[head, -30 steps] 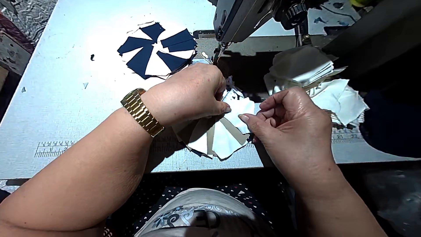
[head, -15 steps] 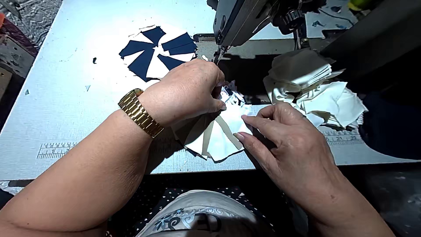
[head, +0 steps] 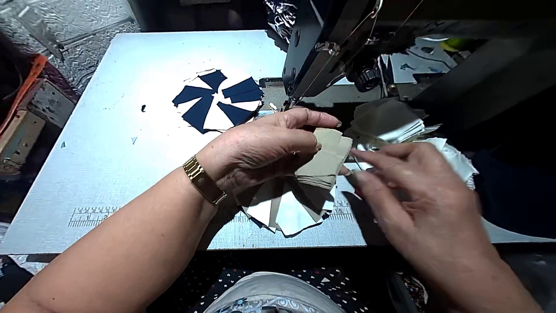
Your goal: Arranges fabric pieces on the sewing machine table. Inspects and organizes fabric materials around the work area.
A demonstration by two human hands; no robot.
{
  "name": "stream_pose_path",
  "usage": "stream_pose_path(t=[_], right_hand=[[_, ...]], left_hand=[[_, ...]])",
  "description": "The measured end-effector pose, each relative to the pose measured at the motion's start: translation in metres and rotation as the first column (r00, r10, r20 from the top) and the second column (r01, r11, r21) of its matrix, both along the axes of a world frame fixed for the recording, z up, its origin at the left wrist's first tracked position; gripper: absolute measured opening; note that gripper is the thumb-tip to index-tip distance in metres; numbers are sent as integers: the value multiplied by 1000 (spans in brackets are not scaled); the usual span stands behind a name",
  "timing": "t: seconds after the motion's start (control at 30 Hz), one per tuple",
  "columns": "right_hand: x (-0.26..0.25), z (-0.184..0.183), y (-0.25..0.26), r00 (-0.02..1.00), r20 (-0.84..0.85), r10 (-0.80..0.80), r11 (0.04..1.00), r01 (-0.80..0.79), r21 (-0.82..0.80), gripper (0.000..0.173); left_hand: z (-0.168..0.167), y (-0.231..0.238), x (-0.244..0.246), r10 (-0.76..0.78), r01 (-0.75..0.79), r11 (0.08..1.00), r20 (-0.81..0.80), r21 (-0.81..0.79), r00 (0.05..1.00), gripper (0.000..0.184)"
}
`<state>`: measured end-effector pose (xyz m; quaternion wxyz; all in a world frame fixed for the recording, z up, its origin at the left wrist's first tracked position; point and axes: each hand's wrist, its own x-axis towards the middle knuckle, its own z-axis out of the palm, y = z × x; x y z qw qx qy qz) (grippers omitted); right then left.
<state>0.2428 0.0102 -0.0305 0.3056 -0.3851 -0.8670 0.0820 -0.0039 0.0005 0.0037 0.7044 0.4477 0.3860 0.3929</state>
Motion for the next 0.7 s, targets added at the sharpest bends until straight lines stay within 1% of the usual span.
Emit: stream_pose_path(t=[0.1,0.2,0.27,0.33,0.4,0.47,0.53,0.6,0.7], right_hand=[[6,15,0,992,-124,-19,999,25,44,31],[-1,20,-4,971,-234,44,999,-42,14,26],[-8,22,-7,966,-251,56,998,-56,8,25],[-11,20,-9,964,-256,66,998,-59,34,21],[-11,20,-12,965,-228,127,991,-114,70,21],[-12,21,-19,968,-142,207,975,-193,106,22],[-17,20,-23,962,-76,261,958,-249,145,19],[-21,18,-23,963,-33,266,953,-258,156,19],[-24,17,-22,966,-12,256,958,-253,135,19]], left_hand=[[0,-2,5,-39,39,999,19,2,999,45],[-2,-5,10,-81,81,996,-9,39,997,46],[-3,-6,12,-95,96,994,-19,43,995,46],[-3,-6,12,-86,86,996,2,25,996,45],[-4,-6,13,-33,33,999,-19,16,999,44],[-3,-6,14,8,-7,1000,-51,13,999,45],[-3,-7,14,6,-5,1000,-65,10,998,45],[-1,-8,15,9,-11,1000,-72,-22,997,45],[-1,-7,16,25,-31,997,-78,-76,997,43]])
